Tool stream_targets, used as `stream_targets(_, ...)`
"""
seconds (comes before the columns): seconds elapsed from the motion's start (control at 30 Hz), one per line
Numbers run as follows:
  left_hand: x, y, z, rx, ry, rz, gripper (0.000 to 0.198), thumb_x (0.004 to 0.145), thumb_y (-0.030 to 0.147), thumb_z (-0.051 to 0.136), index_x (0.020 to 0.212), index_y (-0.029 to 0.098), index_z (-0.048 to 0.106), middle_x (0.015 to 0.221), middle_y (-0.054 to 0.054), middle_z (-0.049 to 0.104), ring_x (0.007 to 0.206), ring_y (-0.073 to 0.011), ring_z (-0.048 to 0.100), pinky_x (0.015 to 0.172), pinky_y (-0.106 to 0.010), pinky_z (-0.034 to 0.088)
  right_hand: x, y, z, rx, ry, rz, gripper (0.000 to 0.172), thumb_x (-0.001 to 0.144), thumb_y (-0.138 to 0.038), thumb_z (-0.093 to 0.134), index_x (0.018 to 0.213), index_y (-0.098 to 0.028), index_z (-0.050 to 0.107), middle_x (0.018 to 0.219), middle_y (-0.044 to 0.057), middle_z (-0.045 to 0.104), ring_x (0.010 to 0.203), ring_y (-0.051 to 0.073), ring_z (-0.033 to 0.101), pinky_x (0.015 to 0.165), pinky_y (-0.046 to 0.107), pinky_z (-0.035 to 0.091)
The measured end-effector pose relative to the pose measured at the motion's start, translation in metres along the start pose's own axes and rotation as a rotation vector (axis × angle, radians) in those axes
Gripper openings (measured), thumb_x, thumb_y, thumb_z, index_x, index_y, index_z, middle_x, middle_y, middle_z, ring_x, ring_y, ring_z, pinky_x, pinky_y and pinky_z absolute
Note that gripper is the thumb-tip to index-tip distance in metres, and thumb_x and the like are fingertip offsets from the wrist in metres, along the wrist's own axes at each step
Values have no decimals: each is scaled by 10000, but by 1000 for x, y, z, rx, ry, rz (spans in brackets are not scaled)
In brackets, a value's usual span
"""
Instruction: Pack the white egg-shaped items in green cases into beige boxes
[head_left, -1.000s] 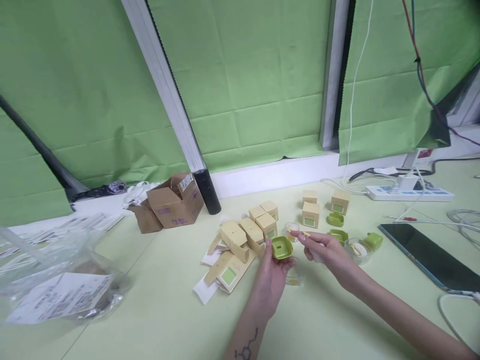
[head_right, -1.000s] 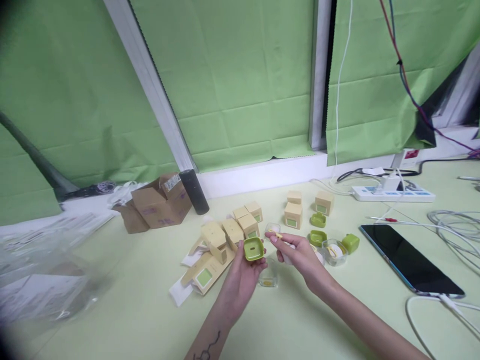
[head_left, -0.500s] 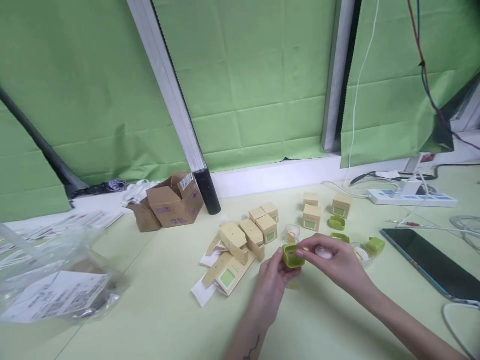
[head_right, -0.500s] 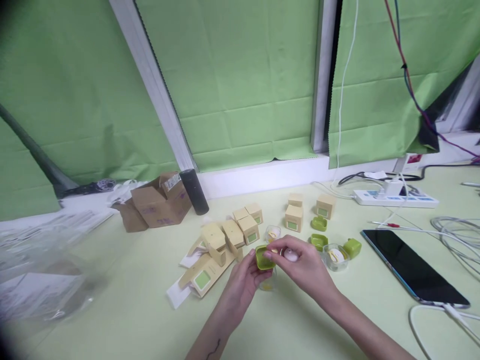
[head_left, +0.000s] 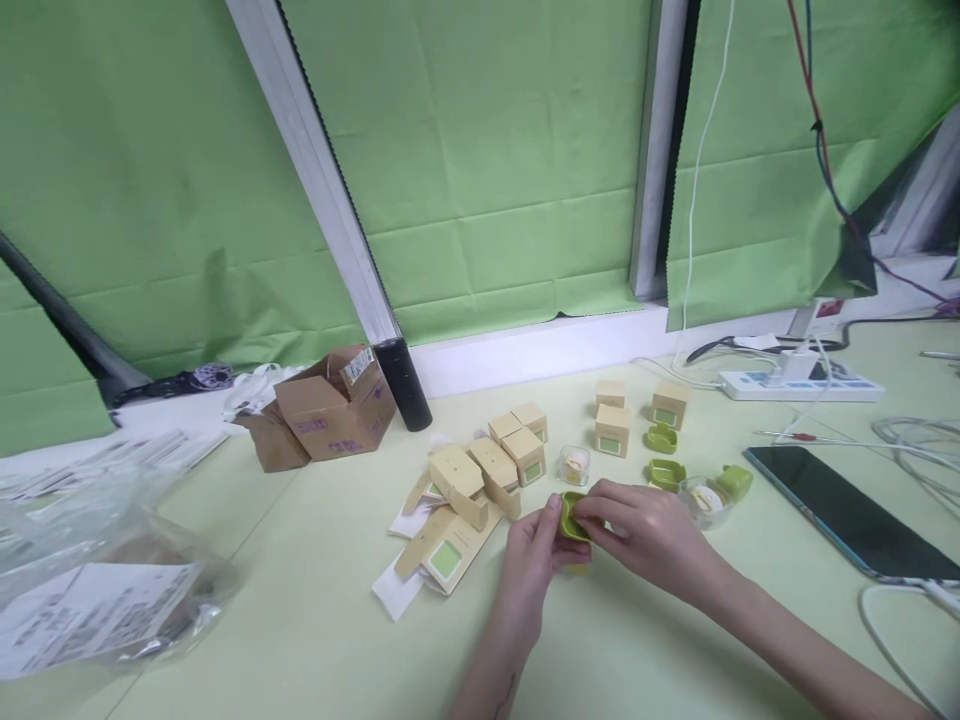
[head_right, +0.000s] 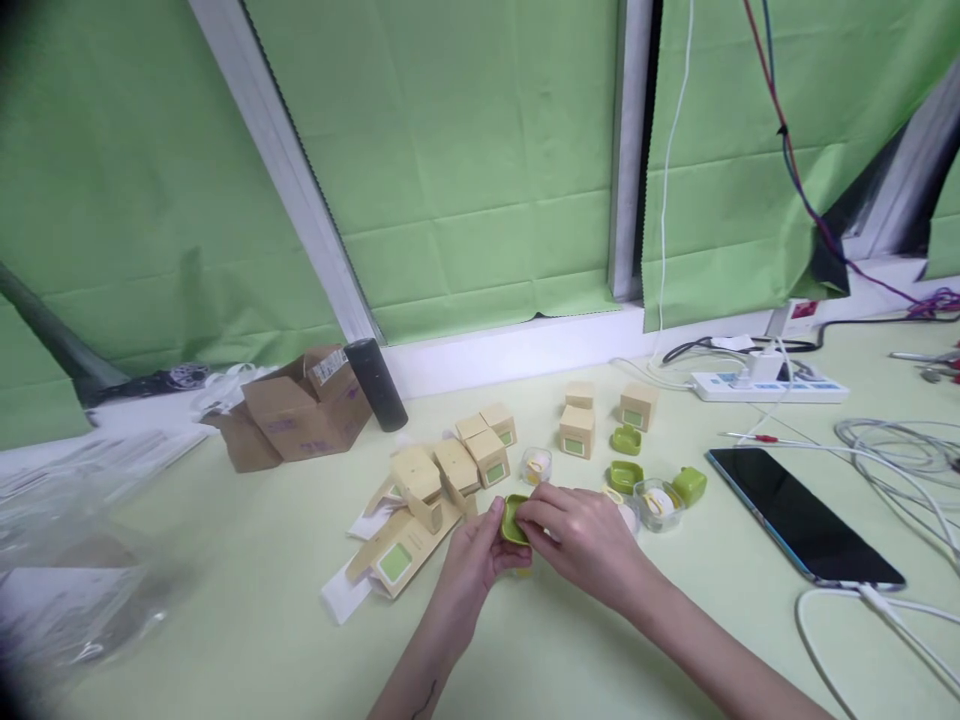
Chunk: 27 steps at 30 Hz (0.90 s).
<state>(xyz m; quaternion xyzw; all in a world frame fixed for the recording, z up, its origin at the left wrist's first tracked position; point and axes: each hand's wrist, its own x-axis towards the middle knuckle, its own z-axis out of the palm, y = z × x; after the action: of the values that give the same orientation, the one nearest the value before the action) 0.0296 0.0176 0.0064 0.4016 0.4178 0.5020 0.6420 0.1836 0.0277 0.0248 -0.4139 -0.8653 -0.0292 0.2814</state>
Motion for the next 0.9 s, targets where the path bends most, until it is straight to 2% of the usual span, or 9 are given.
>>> stream_targets(0.1, 1, 0, -2, 67, -1, -11, 407, 742, 505, 574, 701, 105, 639, 603, -48, 589, 540, -157, 580, 595, -306, 485, 1, -1, -3, -62, -51, -82, 268, 897, -220, 395, 822, -231, 652, 712, 33, 619, 533, 125, 550, 464, 251, 252)
stream_targets(0.17, -1, 3, -2, 63, -74, -9, 349, 752, 444, 570, 722, 109, 662, 632, -55, 604, 583, -164, 591, 634, -311, 488, 1, 0, -5, -95, -74, -109, 271, 888, -205, 396, 777, -214, 643, 694, 29, 594, 489, 113, 518, 447, 251, 221)
stream_targets(0.27, -6, 9, -1, 81, -199, -18, 233, 729, 336, 621, 805, 129, 696, 717, -58, 638, 682, -161, 599, 731, -305, 482, 2, 2, -11, -105, -96, -82, 258, 859, -184, 423, 719, -207, 638, 674, 20, 587, 458, 107, 498, 432, 254, 184)
stream_targets(0.37, -7, 11, -2, 138, -237, -17, 242, 726, 325, 650, 858, 131, 709, 760, -68, 658, 700, -153, 597, 754, -307, 481, 3, 4, -18, -32, -125, -12, 255, 838, -173, 439, 701, -219, 649, 680, 13, 616, 484, 114, 520, 435, 252, 189)
stream_targets(0.57, -1, 9, -5, 205, -135, 26, 257, 673, 377, 698, 710, 122, 688, 645, -55, 650, 562, -151, 586, 609, -291, 482, 8, 5, -24, 354, -118, 216, 198, 763, -190, 505, 678, -261, 669, 720, -13, 664, 555, 132, 556, 494, 235, 323)
stream_targets(0.67, 1, 10, -7, 225, -85, 135, 198, 656, 321, 714, 645, 141, 634, 580, -17, 606, 542, -130, 552, 557, -241, 437, 10, 1, -22, 534, -129, 332, 148, 733, -230, 551, 648, -260, 669, 711, -11, 661, 619, 159, 578, 547, 252, 396)
stream_targets(0.77, 2, 13, -9, 190, -87, 217, 210, 622, 289, 732, 615, 168, 560, 579, 11, 559, 559, -118, 510, 524, -215, 402, 10, -3, -19, 740, -74, 440, 183, 772, -350, 544, 852, -260, 682, 849, 18, 662, 644, 170, 596, 571, 277, 450)
stream_targets(0.83, 2, 15, -10, 144, -105, 229, 233, 630, 300, 718, 621, 180, 519, 619, 11, 545, 584, -120, 497, 528, -216, 398, 8, -5, -17, 794, -32, 462, 385, 737, -410, 604, 1103, -289, 599, 1019, 30, 629, 736, 189, 617, 642, 304, 482)
stream_targets(0.9, 1, 17, -9, 113, -124, 243, 242, 623, 273, 713, 611, 181, 490, 627, 17, 518, 598, -112, 474, 544, -211, 381, 6, -7, -15, 793, -43, 400, 591, 655, -398, 698, 1211, -316, 516, 1104, 28, 602, 900, 228, 604, 772, 340, 475)
